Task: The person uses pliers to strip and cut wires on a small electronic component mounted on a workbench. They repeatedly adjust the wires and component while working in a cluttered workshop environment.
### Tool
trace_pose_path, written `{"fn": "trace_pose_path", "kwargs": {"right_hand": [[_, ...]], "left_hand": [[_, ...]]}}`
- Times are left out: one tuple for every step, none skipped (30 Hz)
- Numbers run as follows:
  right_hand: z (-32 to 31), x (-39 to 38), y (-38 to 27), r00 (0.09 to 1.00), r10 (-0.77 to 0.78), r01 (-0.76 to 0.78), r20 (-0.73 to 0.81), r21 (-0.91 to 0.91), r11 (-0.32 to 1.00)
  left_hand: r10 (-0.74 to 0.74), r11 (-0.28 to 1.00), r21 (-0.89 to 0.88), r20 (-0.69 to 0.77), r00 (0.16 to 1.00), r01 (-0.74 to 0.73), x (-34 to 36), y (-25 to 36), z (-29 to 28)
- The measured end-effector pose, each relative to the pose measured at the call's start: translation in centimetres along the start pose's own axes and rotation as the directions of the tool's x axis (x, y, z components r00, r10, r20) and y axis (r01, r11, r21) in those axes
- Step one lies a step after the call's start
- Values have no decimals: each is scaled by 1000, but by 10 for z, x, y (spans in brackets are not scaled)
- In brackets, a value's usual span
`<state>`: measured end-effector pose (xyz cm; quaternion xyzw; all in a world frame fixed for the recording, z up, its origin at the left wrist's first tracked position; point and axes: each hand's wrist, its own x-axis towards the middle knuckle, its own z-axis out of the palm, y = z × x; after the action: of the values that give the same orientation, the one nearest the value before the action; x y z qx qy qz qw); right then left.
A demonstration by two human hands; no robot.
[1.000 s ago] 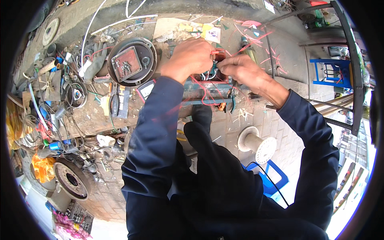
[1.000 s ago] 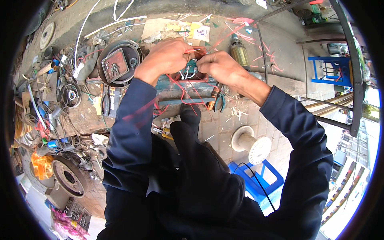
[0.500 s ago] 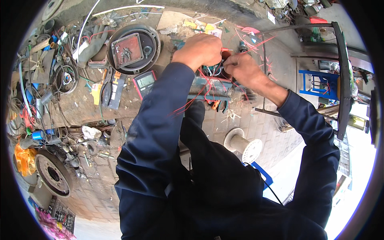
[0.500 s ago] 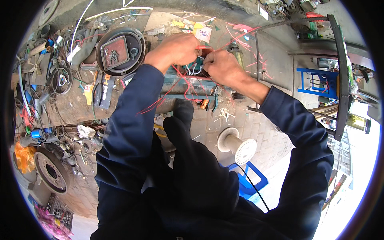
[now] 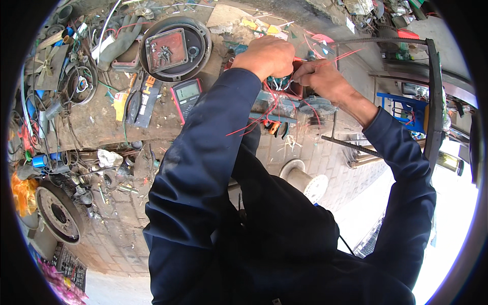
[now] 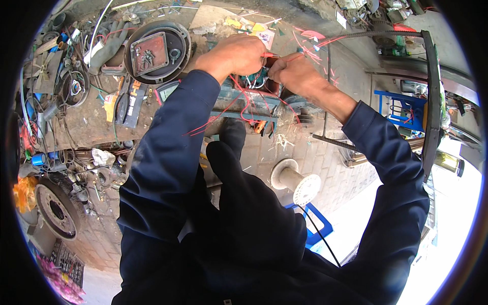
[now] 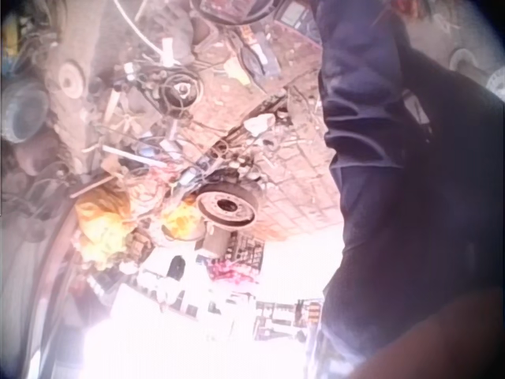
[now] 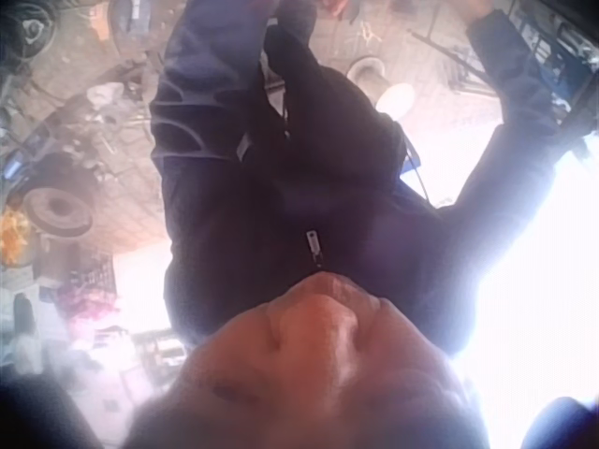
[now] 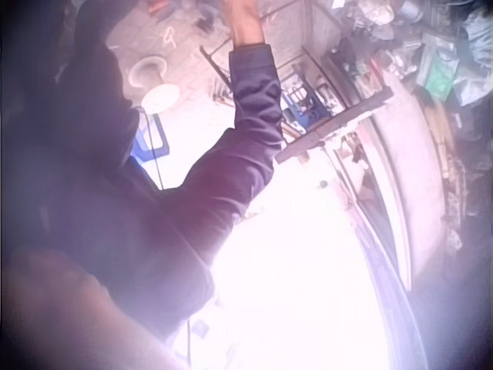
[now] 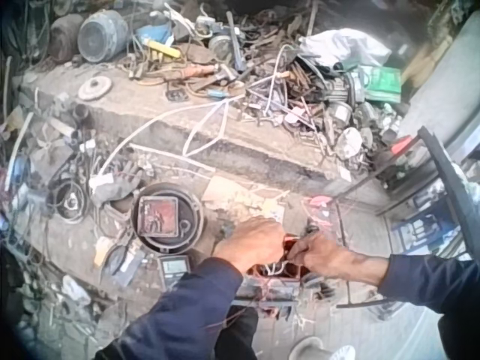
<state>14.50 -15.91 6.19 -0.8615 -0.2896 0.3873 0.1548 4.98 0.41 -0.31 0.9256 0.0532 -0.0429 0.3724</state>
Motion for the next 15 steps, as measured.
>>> {"fn": "trace_pose_path", "kwargs": {"right_hand": [[-1,0,0,1000,-6,6,3,41,999],[-1,1,0,1000,10,-11,14,74,997],[-2,1,-1,999,35,-36,14,99,994],[-3,1,-2,999,26,-30,36,109,994],[-4,2,-4,998,27,-32,49,109,993],[-4,2,-5,998,14,-21,57,118,993],[-3,2,-6,999,19,-23,39,97,995],[0,3,-8,1000,4,-6,16,84,996],[3,4,-9,1000,21,-21,-5,64,998],[5,6,-10,1000,7,-9,20,107,994],[6,7,-10,998,28,-34,47,143,989],[7,8,-10,996,36,-52,83,206,977],[9,9,-9,999,19,-24,36,129,991],[10,11,-8,1000,-13,13,0,77,997],[11,12,-7,999,-42,43,-27,42,998]], "left_hand": [[-6,1000,-6,0,1000,6,0,0,0],[-7,1000,6,7,1000,7,0,0,1],[-7,1000,16,11,1000,7,1,1,0],[-6,1000,26,14,1000,6,1,1,0],[-13,1000,25,14,1000,12,2,1,-1],[-18,1000,23,16,1000,18,2,2,-1],[-23,1000,18,15,1000,23,2,2,-1],[-19,1000,16,22,1000,19,2,2,-1],[-15,1000,12,26,1000,15,2,2,-2],[-12,1000,8,29,1000,11,3,1,-2],[-24,1000,-3,31,999,24,3,1,-2],[-36,999,-14,34,999,36,4,1,-2],[-48,998,-26,30,998,49,4,0,-3],[-40,999,-17,36,999,40,5,-1,-3],[-32,999,-11,35,999,33,5,-2,-3]]}}
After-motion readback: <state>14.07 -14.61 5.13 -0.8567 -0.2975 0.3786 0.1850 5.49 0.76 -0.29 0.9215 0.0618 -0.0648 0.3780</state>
